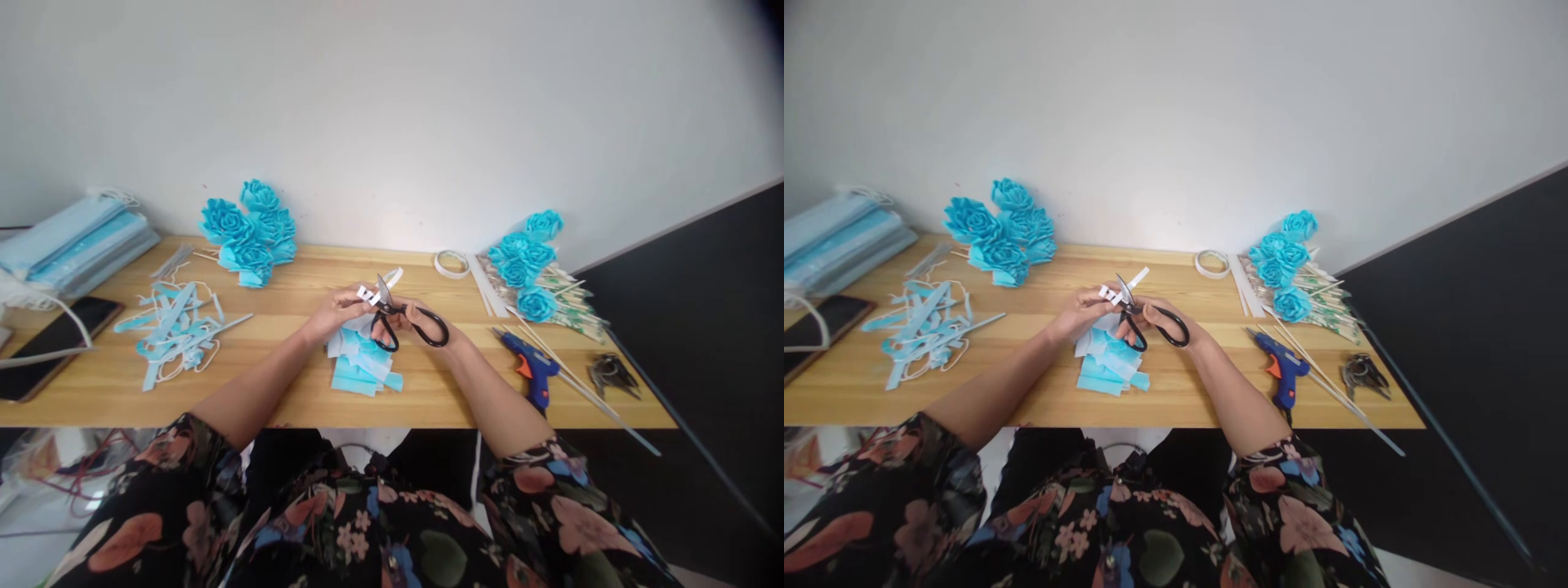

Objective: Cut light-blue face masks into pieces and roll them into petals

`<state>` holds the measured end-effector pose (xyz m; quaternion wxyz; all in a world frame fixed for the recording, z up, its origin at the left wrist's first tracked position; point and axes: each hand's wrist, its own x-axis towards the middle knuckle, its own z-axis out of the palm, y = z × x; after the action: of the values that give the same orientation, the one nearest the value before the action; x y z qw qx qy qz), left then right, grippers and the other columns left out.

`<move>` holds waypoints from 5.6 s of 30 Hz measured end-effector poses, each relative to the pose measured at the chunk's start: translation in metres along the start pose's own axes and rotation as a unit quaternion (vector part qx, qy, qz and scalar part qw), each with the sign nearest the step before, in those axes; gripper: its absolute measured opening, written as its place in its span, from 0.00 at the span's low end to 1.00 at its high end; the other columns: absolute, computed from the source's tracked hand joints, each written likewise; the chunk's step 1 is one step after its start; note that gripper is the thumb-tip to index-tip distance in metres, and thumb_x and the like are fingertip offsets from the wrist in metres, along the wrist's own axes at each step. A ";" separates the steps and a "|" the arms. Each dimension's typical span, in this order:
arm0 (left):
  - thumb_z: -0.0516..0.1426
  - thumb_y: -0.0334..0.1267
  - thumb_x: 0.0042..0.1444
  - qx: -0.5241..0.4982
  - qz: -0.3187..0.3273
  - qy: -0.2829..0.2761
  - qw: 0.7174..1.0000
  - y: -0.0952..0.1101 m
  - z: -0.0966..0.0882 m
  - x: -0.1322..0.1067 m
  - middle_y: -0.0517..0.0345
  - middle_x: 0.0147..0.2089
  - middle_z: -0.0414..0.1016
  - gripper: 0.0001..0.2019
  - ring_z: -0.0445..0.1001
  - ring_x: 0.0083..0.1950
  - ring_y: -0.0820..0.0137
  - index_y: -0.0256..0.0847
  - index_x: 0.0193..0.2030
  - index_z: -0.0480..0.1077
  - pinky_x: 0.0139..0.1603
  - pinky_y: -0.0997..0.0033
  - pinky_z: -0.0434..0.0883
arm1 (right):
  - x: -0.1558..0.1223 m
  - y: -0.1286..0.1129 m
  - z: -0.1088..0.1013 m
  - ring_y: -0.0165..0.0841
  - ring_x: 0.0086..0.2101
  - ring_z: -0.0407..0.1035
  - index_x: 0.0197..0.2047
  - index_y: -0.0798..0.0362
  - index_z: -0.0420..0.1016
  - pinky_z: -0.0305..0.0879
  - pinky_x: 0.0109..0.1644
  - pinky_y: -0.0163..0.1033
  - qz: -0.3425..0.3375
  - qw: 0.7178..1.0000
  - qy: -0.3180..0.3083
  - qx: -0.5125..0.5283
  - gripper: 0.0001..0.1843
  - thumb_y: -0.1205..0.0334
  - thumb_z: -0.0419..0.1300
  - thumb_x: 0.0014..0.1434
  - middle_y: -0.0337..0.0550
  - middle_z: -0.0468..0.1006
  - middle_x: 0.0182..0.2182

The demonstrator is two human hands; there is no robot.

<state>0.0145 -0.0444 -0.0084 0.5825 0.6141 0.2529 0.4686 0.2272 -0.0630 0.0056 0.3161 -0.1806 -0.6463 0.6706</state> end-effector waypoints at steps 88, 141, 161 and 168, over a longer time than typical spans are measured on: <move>0.64 0.53 0.52 -0.106 0.028 0.033 0.993 -0.001 -0.001 0.003 0.52 0.37 0.77 0.17 0.73 0.43 0.66 0.38 0.32 0.80 0.51 0.64 0.67 | -0.004 -0.020 0.005 0.22 0.16 0.57 0.49 0.64 0.76 0.53 0.19 0.31 0.029 0.996 0.028 -0.079 0.34 0.38 0.56 0.60 0.37 0.70 0.20; 0.66 0.48 0.49 -0.114 -0.021 0.141 0.983 0.006 -0.002 0.010 0.55 0.33 0.77 0.16 0.72 0.34 0.73 0.37 0.36 0.79 0.41 0.70 0.69 | -0.004 -0.013 0.000 0.25 0.21 0.61 0.53 0.63 0.73 0.64 0.29 0.36 0.018 0.997 0.045 -0.067 0.38 0.34 0.53 0.60 0.40 0.72 0.26; 0.65 0.50 0.49 -0.107 -0.035 0.106 0.988 0.009 0.002 0.006 0.53 0.32 0.76 0.17 0.72 0.36 0.69 0.35 0.35 0.79 0.44 0.67 0.69 | -0.003 -0.014 0.002 0.25 0.21 0.62 0.53 0.62 0.73 0.60 0.26 0.34 0.031 0.997 0.026 -0.072 0.37 0.35 0.54 0.60 0.41 0.73 0.26; 0.64 0.49 0.52 -0.133 -0.021 0.069 0.988 0.011 0.006 0.005 0.51 0.34 0.76 0.15 0.73 0.39 0.67 0.35 0.33 0.78 0.47 0.66 0.69 | -0.001 -0.013 0.002 0.25 0.21 0.63 0.52 0.63 0.73 0.58 0.25 0.34 0.025 0.997 0.024 -0.076 0.35 0.36 0.53 0.61 0.42 0.73 0.27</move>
<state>0.0193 -0.0452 0.0039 0.6500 0.4914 0.2411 0.5271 0.2288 -0.0653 0.0181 0.3001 -0.2359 -0.6827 0.6230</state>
